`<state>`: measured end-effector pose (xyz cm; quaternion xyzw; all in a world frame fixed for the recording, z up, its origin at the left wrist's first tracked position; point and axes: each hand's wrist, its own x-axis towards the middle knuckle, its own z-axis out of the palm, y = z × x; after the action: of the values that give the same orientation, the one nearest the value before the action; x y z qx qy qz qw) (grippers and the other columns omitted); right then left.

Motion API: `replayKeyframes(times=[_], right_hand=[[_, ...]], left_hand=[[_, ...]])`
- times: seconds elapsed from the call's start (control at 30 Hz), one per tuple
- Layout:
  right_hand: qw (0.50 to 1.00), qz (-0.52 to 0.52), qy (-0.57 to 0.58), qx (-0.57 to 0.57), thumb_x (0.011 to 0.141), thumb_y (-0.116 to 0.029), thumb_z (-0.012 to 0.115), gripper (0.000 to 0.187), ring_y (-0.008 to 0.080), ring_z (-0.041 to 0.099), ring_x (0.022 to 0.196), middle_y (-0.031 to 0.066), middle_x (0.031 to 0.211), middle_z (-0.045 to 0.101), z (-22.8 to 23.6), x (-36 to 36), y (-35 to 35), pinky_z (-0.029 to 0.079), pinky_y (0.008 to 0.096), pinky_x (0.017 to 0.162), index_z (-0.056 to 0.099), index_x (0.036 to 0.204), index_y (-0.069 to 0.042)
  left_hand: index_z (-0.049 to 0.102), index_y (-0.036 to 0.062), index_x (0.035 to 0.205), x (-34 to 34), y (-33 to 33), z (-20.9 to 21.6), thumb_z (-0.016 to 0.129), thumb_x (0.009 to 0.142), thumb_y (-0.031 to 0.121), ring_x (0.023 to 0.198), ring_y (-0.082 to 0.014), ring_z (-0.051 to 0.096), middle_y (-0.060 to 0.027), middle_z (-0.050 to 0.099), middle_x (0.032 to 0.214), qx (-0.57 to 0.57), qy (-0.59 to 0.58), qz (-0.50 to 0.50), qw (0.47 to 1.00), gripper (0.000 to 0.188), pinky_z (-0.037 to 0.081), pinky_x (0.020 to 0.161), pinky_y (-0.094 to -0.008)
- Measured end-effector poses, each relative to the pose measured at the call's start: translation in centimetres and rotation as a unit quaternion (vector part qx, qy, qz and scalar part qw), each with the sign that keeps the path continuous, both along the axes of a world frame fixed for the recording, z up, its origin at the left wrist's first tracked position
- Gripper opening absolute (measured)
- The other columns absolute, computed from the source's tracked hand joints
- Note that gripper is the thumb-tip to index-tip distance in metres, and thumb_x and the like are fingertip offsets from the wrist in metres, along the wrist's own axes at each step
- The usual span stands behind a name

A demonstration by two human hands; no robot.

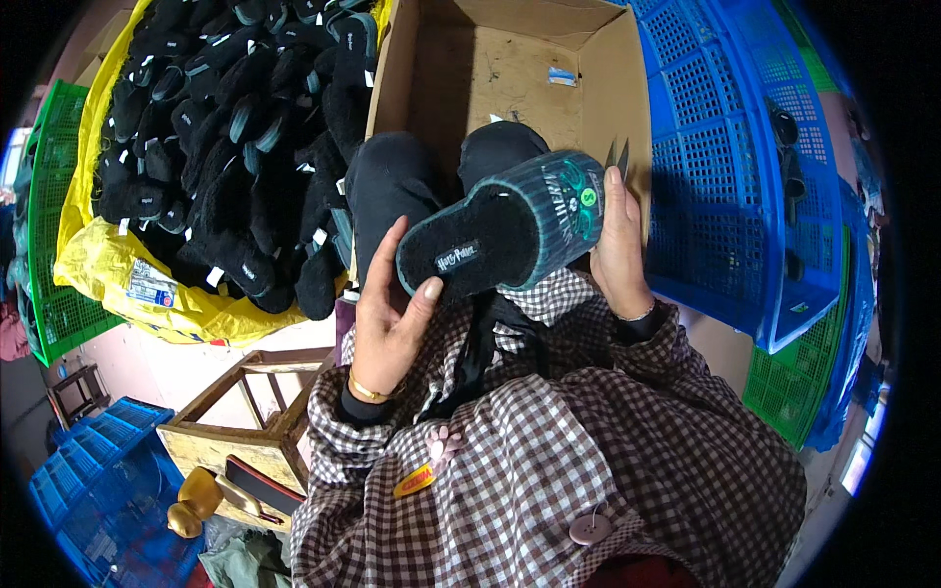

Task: The person sits on the floor and uses scissors to trim loose threads and excess fabric from the edges of black slippers. They handle each slipper one at a time, turning it over to access different sides, then place the trimmed slippers into a blue crate.

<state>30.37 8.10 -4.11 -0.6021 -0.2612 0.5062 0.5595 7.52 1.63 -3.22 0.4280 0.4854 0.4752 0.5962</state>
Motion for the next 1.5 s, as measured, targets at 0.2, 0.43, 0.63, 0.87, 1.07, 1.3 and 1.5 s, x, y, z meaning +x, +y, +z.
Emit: replayKeyframes(times=[0.2,0.43,0.63,0.87,1.07,1.3,1.5], right_hand=[[0.992,0.125,-0.011,-0.01,0.104,-0.038,0.039,0.034,-0.0006,0.043,0.051,-0.0085,0.069,0.052,-0.5,2.6,-0.8,0.029,0.0177,0.043,0.057,0.096,-0.01],[0.987,0.161,-0.011,-0.005,0.099,-0.031,0.053,0.023,-0.0003,0.044,0.057,-0.0081,0.075,0.052,0.5,3.5,-1.3,0.03,0.0173,0.044,0.059,0.103,-0.009],[0.935,0.223,-0.273,0.049,0.095,-0.02,0.057,0.027,0.0179,0.052,0.073,0.0065,0.093,0.057,0.5,10.8,-1.3,0.042,0.0295,0.06,0.053,0.118,-0.006],[0.926,0.099,0.275,0.238,0.102,-0.034,0.041,0.05,0.0097,0.037,0.047,0.004,0.07,0.049,0.8,20.6,2.2,0.032,0.0231,0.042,0.042,0.129,0.008],[0.981,0.181,0.035,0.066,0.103,-0.019,0.046,0.021,0.0037,0.034,0.043,0.0017,0.071,0.055,-1.8,1.5,4.8,0.025,0.0202,0.038,0.059,0.104,-0.003],[0.9,0.35,-0.217,0.142,0.101,-0.023,0.05,0.024,0.0039,0.042,0.054,0.0015,0.071,0.058,-6.4,-3.6,9.6,0.035,0.0205,0.05,0.061,0.103,-0.002],[0.835,0.391,-0.35,0.165,0.1,-0.022,0.053,0.023,0.0103,0.053,0.069,0.0018,0.073,0.057,-8.8,-3.2,10.7,0.043,0.0254,0.069,0.061,0.103,-0.001]], left_hand=[[0.037,-0.0001,0.144,-0.3,0.6,-0.4,0.06,0.094,0.011,0.101,-0.01,0.057,-0.008,0.059,0.121,-0.055,-0.099,0.029,0.993,0.056,0.045,0.086,-0.0224],[0.04,0.0007,0.143,-0.8,0.2,-1.0,0.05,0.099,0.006,0.102,-0.0076,0.055,-0.0046,0.058,0.12,-0.091,-0.169,0.035,0.981,0.046,0.042,0.087,-0.0197],[0.04,0.0016,0.143,0.1,0.0,-1.6,0.048,0.101,0.016,0.111,-0.0137,0.056,-0.0086,0.057,0.128,-0.034,-0.078,0.043,0.995,0.045,0.044,0.097,-0.0281],[0.063,-0.0043,0.114,-2.5,-4.6,-0.5,0.054,0.096,0.005,0.094,-0.0154,0.064,-0.0101,0.068,0.101,0.034,0.16,0.095,0.982,0.022,0.049,0.083,-0.0253],[0.066,-0.0004,0.107,-6.9,-12.6,2.1,0.058,0.082,-0.012,0.084,-0.0189,0.061,-0.0111,0.064,0.093,0.081,0.483,0.337,0.804,0.029,0.049,0.074,-0.0278],[0.053,0.0007,0.127,-12.0,-25.7,-1.5,0.069,0.084,0.024,0.121,-0.0354,0.045,-0.02,0.053,0.128,-0.217,0.725,0.473,0.45,0.051,0.032,0.105,-0.0446],[0.049,-0.0035,0.131,-13.8,-27.2,-3.6,0.07,0.08,0.037,0.12,-0.0391,0.047,-0.0234,0.054,0.127,-0.275,0.665,0.494,0.489,0.068,0.035,0.105,-0.0455]])
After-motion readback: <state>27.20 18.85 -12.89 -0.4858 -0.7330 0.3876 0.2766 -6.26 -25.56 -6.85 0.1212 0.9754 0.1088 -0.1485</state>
